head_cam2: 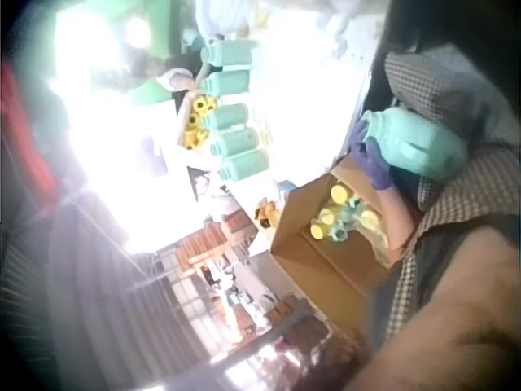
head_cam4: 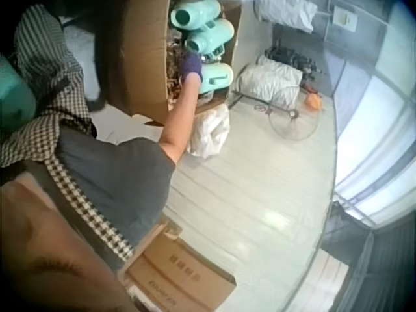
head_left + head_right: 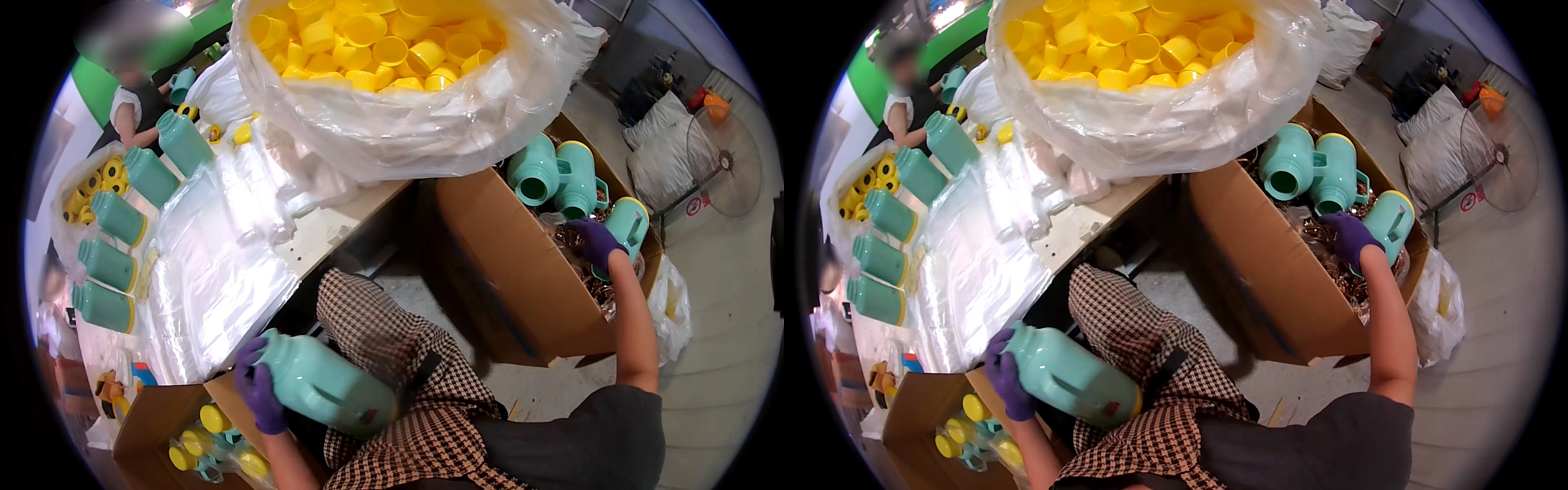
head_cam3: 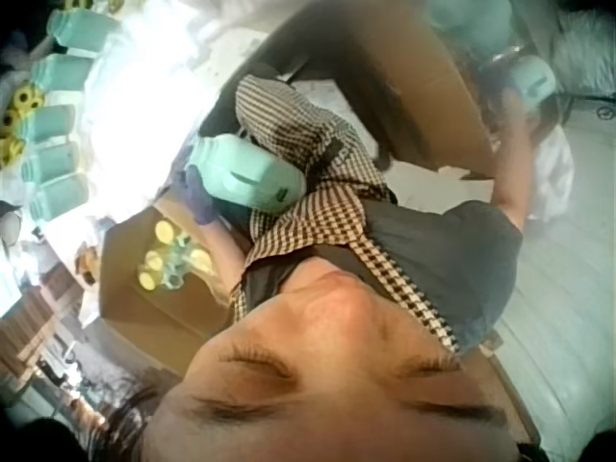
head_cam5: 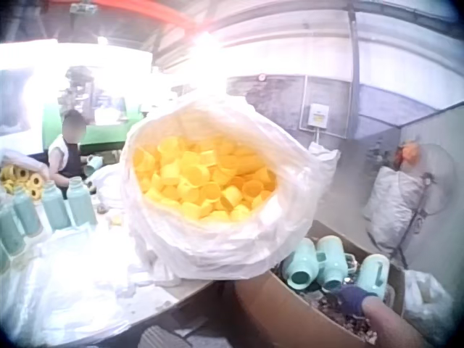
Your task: The person assembles teal plastic containers by inserting a metal ring into the neck and screwing on a yellow lid. The person then places the finished containers into a cardboard box. The task is performed repeatedly in a warehouse setting.
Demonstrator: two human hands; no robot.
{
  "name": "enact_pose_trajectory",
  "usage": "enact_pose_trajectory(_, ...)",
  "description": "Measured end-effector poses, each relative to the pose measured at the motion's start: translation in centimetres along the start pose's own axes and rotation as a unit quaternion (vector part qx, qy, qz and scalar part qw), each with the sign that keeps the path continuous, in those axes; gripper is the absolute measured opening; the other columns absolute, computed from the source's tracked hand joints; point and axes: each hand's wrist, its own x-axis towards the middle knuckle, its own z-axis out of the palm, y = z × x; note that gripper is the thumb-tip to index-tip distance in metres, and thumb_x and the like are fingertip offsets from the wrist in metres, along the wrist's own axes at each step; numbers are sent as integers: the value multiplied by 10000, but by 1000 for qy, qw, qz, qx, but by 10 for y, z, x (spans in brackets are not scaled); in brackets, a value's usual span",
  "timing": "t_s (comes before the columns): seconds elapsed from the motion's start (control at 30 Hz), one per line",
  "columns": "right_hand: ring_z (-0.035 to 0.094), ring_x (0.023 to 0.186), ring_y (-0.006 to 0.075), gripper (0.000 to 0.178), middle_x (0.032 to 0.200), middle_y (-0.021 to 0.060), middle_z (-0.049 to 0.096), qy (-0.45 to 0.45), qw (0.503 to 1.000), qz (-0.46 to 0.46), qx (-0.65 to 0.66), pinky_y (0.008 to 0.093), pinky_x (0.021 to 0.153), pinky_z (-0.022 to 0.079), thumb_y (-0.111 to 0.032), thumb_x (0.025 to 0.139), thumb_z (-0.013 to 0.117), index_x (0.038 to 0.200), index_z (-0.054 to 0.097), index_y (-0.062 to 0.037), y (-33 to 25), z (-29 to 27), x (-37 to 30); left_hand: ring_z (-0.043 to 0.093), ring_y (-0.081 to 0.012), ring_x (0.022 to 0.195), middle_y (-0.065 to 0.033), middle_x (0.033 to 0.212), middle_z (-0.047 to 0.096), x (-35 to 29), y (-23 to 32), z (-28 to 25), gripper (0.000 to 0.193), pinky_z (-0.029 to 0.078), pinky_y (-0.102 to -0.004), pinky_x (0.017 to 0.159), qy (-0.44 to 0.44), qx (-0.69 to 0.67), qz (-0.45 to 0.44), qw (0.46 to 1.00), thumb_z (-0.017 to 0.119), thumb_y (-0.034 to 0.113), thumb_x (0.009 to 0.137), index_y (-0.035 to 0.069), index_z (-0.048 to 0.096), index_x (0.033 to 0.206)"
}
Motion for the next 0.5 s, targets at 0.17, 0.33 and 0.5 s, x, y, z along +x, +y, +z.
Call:
enact_pose_trajectory(0.17,662,985,362,366,1105,199,665,-65,992,17,-107,424,840,542,-299,817,762,1143,711,-141,42,41,21,576,-218,1055,-161,1166,608,2,-1,-14,148,461,-363,947,-17,-3,2,1000,502,59,831,-9,533,959)
enact_pose_trajectory(0.33,670,853,400,259,917,214,678,-147,983,25,-105,460,771,546,-234,800,713,1035,726,-126,64,34,12,558,-256,1113,-179,1201,605,7,2,12,210,420,-391,1012,-47,-14,30,998,531,105,806,-7,548,983)
enact_pose_trajectory(0.5,657,759,328,154,847,165,663,242,966,-90,-3,427,718,519,-59,852,602,971,688,-14,73,-15,-32,517,-319,1240,-207,1334,550,7,2,19,420,350,-430,1104,-14,-14,-15,1000,552,308,826,2,542,1114)
